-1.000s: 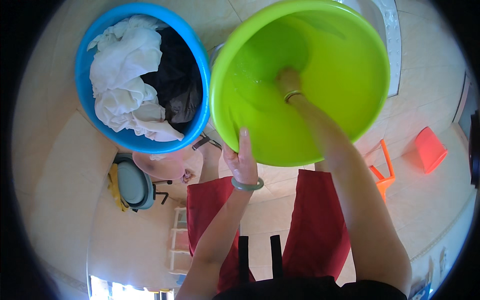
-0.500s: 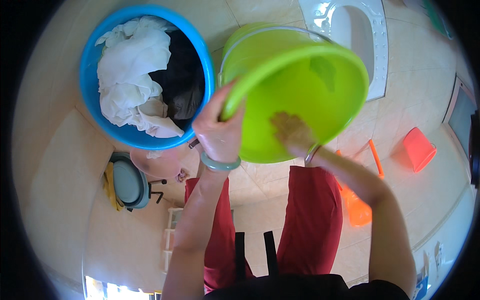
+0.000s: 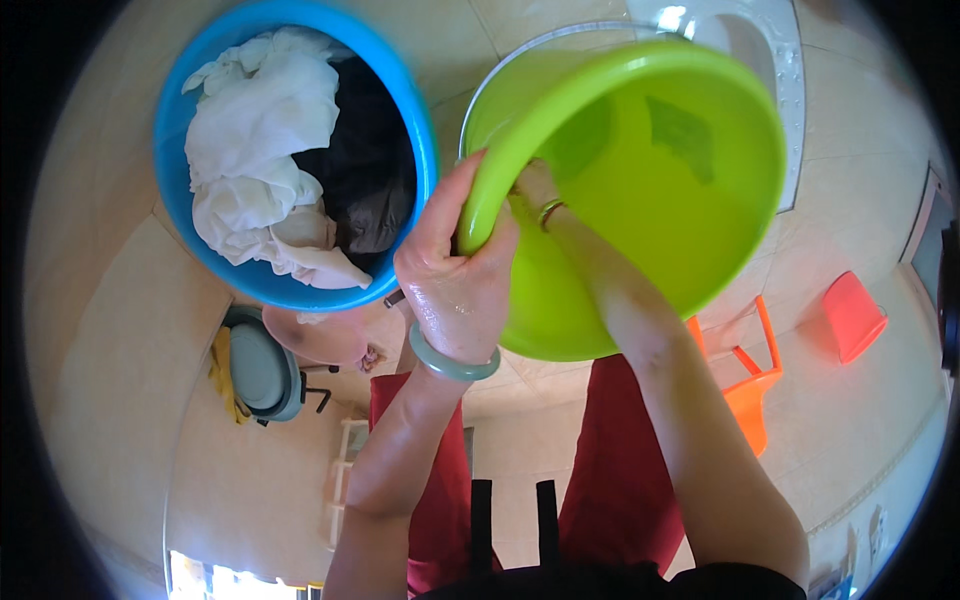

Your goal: The person fills a green basin with water and pours it into a blue basin containing clothes. They then sit on an orange stool and hand-wash the clothes in the blue basin, scrubbing and rinsing them under running water from a shower head.

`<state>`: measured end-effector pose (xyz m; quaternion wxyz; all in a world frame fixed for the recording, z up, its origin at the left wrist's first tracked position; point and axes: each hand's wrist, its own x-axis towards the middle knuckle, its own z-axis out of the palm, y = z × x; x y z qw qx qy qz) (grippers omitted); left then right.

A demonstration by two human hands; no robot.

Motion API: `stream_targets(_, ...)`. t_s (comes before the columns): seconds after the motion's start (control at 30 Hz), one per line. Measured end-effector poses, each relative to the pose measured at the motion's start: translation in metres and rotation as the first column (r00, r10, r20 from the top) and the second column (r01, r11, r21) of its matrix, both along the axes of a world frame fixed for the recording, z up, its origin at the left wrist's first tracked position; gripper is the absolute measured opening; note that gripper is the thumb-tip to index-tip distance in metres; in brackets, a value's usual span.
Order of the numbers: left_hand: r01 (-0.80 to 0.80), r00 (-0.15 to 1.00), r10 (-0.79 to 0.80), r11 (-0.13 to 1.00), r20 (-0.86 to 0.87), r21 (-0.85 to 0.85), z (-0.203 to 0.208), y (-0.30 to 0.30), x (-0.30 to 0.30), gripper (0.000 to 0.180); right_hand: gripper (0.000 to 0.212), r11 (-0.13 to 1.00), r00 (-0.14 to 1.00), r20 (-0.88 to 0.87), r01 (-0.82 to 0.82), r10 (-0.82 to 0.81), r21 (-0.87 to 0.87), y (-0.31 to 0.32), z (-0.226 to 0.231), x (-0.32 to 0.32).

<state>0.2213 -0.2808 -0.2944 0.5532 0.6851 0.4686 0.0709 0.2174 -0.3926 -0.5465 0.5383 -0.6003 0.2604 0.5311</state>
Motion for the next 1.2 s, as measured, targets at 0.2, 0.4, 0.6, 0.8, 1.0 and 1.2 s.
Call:
stream_targets(0.2,0.095,0.994,-0.094,0.995,-0.05,0.016,0.01,-0.002,0.002,0.039,0.034,0.441,-0.134,0.701,-0.691,0.701,-0.573,0.054,0.07,0.04)
stream_targets(0.4,0.135,0.991,-0.136,0.987,0.008,0.087,0.012,-0.007,0.007,0.036,0.03,0.345,-0.233,0.572,-0.602,0.787,-0.72,-0.044,-0.024,0.155)
stream_targets(0.6,-0.016,1.0,0.017,0.999,0.026,-0.047,0.003,-0.025,0.001,0.036,0.032,0.432,0.536,-0.028,-0.709,0.844,-0.558,-0.089,-0.028,0.055)
stream_targets(0.8,-0.03,0.998,0.032,0.998,0.055,-0.047,-0.024,-0.01,-0.021,0.036,0.024,0.82,0.867,-0.447,0.411,-0.218,0.397,-0.036,0.065,0.025)
stream_targets(1.0,-0.118,0.964,0.159,0.974,0.213,-0.195,-0.048,0.007,-0.015,0.036,0.02,0.713,0.943,0.155,0.109,-0.295,0.693,-0.012,0.197,0.051)
stream_targets(1.2,0.015,0.906,0.125,0.945,0.404,-0.326,-0.052,0.001,0.0,0.037,0.02,0.85,-0.173,0.959,-0.447,0.225,-0.28,0.023,0.219,0.068)
